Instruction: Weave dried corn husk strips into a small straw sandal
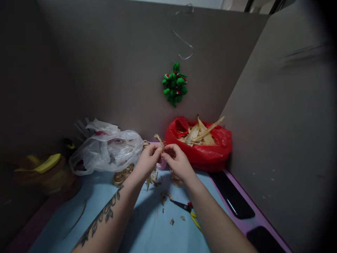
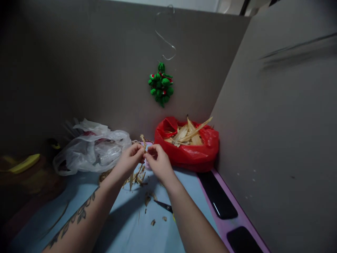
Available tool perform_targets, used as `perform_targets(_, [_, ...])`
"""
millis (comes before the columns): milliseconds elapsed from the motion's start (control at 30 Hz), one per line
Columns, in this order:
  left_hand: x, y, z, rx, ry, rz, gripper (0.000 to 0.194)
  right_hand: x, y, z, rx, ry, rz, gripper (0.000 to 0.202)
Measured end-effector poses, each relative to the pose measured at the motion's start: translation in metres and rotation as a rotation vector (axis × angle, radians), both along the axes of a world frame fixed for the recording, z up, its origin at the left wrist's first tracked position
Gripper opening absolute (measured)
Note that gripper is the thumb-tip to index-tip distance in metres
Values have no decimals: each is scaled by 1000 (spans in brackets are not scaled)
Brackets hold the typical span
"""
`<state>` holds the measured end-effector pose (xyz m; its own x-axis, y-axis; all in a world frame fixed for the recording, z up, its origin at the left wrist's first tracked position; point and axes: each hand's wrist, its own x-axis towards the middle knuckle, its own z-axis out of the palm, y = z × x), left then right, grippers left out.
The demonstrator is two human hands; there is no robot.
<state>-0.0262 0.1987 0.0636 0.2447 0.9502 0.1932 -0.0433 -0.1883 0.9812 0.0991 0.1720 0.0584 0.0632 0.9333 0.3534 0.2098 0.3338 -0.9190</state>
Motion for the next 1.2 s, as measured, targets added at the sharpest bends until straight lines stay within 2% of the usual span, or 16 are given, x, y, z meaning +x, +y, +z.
perform_targets(67, [0,-1,2,23,41,-10,20,2,3,-1,-109,170,154,19])
perform_targets(133, [-1,-2,3,61,113,-8,19,2,3,-1,-153,254,209,20])
perform_targets(200, [-2,-4,4,138,232,28,18,2,3,0,-161,257,178,18])
perform_targets(333, [-3,-7,2,327,490,184,15,6,4,2,-148,144,74,14])
perform_targets(400, [-2,-9,1,352,531,189,15,8,5,2,-128,122,59,13])
perform_targets(567, [-2,-8,3,350,503,128,16,9,6,-1,-82,64,55,12])
perform_targets(733, [-8,-8,6,419,526,83,13,5,4,0,-19,-116,-38,13])
perform_targets(867, [-12,-8,10,501,624,104,18,4,2,0,5,-310,-119,12])
perform_targets(967, [-12,-6,9,466,628,121,18,4,1,-2,53,-412,-175,13])
perform_targets(1100, [-7,-6,7,286,469,81,18,1,0,-4,81,-369,-261,14])
perform_targets(1200, [-2,-11,8,238,372,72,17,2,0,-3,-5,-146,-238,14])
